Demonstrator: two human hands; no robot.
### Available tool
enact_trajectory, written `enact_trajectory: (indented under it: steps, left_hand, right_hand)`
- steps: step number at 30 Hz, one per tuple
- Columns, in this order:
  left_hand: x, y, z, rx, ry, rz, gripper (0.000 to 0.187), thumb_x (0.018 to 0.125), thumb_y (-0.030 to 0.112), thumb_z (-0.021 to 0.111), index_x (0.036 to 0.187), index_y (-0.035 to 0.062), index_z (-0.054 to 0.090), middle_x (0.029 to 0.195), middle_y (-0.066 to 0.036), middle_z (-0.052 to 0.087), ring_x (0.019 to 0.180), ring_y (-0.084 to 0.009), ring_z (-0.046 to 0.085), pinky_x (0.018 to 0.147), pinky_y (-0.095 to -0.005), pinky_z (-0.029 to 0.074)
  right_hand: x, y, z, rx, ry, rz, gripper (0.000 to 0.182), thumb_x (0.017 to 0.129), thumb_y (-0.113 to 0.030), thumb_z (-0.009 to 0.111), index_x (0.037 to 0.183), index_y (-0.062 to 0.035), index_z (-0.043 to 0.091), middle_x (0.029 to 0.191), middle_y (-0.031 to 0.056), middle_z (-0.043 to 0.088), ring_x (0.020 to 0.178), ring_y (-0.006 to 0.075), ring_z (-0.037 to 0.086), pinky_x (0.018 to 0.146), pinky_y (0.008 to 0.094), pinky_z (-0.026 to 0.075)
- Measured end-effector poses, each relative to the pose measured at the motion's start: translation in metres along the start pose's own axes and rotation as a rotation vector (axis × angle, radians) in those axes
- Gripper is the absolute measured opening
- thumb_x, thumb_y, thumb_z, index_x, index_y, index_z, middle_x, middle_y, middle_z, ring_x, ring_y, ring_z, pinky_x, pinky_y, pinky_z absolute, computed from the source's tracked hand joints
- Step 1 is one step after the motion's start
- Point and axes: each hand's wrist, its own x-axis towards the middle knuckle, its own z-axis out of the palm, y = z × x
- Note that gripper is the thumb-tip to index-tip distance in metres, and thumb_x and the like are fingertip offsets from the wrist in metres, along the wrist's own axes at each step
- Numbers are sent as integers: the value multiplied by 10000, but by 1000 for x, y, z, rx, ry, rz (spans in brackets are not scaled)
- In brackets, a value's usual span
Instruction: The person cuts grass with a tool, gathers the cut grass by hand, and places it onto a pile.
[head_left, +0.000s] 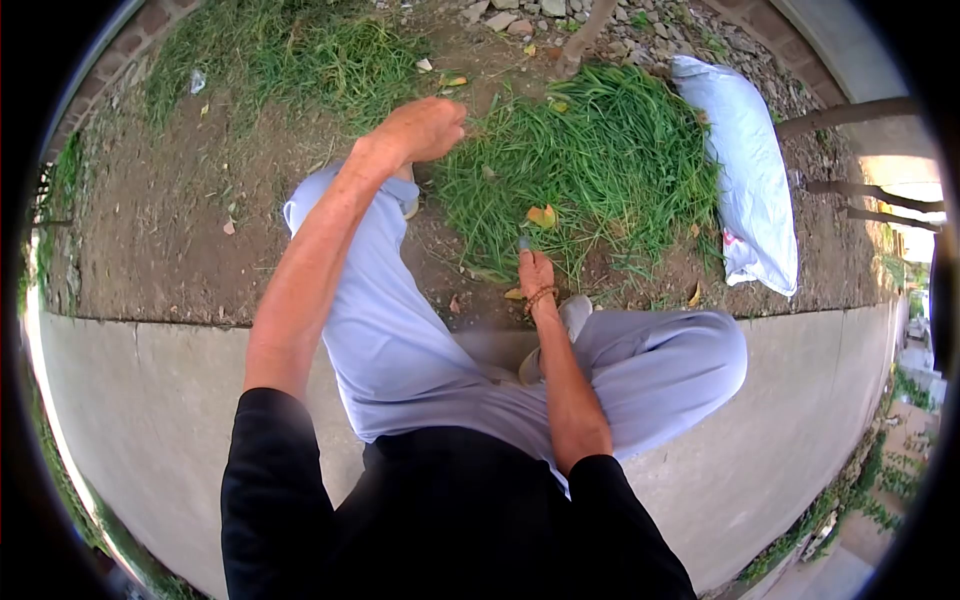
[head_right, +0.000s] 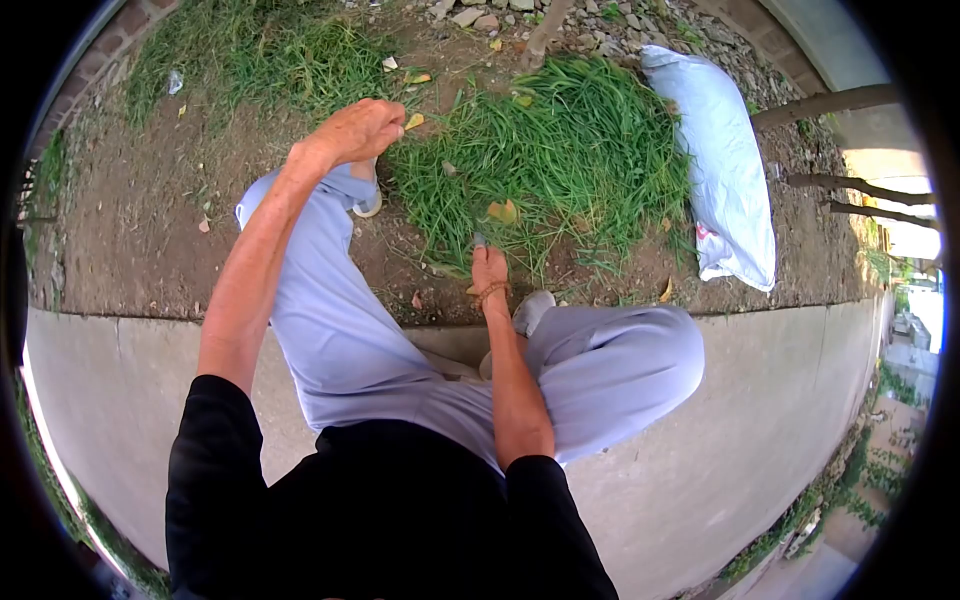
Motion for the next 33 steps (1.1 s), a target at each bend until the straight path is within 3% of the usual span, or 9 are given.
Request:
enact_trajectory:
  steps: [2, 5, 6, 9, 16, 19, 23, 24, 33]
  left_hand:
    - [-1, 0, 0, 1, 3, 0, 185, 875, 183, 540, 845, 1, 527, 758, -168, 586, 768, -355, 583, 703, -455, 438]
    - [-2, 1, -1, -3, -5, -3, 185, 872, 183, 542, 845, 1, 525, 752, -169, 584, 770, -355, 584, 700, -456, 436]
    - [-2, 1, -2, -8, -6, -10, 185, 872, 183, 543, 844, 0, 523, 750, -169, 583, 767, -356, 582, 699, -457, 434]
    - [-3, 1, -2, -17, 8, -9, 189, 871, 184, 545, 841, -1, 520, 748, -168, 581, 763, -357, 579, 697, -459, 432]
    - [-3, 1, -4, -35, 5, -32, 177, 853, 169, 530, 815, -2, 508, 745, -171, 573, 762, -354, 571, 695, -458, 427]
    - [-3, 2, -3, -29, 15, -15, 165, 831, 156, 516, 807, -6, 501, 745, -176, 565, 743, -354, 562, 684, -454, 425]
    - [-2, 3, -2, -37, 25, 10, 169, 817, 153, 512, 792, -13, 493, 734, -183, 558, 716, -357, 554, 667, -453, 424]
    - [-1, 2, -2, -41, 39, 35, 173, 818, 155, 514, 787, -15, 493, 726, -184, 557, 702, -359, 550, 658, -454, 422]
    - [4, 12, -3, -141, 27, 89, 166, 848, 145, 503, 848, -20, 527, 635, -154, 546, 602, -299, 538, 596, -408, 424]
  right_hand:
    - [7, 30, -4, -36, 87, -197, 335, 905, -329, 516, 770, -23, 544, 578, 29, 478, 434, 141, 418, 400, 332, 338]
    - [5, 3, -26, -46, 169, -62, 353, 898, -317, 512, 731, -8, 549, 572, 42, 489, 475, 143, 445, 449, 333, 346]
    - [4, -7, -32, -190, 192, -88, 408, 899, -324, 466, 845, 49, 625, 741, 266, 617, 733, 442, 601, 678, 492, 449]
    - [4, -37, -40, -157, 224, -108, 417, 901, -327, 460, 827, 52, 617, 727, 269, 608, 724, 458, 590, 671, 505, 442]
    - [-11, -76, -7, 240, 97, -169, 307, 947, -276, 494, 972, 21, 568, 690, 71, 582, 601, 168, 562, 563, 344, 436]
    - [-17, -62, 1, 134, -32, 0, 328, 951, -303, 482, 1016, 9, 560, 698, 83, 598, 610, 185, 583, 579, 361, 452]
    - [-6, -8, -4, -187, -27, -88, 360, 929, -330, 482, 967, 11, 587, 752, 204, 623, 701, 377, 617, 653, 446, 476]
    - [-7, -3, -7, -115, 16, -186, 316, 922, -304, 496, 859, -3, 565, 653, 69, 551, 559, 167, 503, 533, 341, 412]
    - [-31, -73, -30, 30, 156, -154, 331, 921, -315, 476, 890, 9, 536, 743, 165, 580, 690, 303, 574, 641, 406, 439]
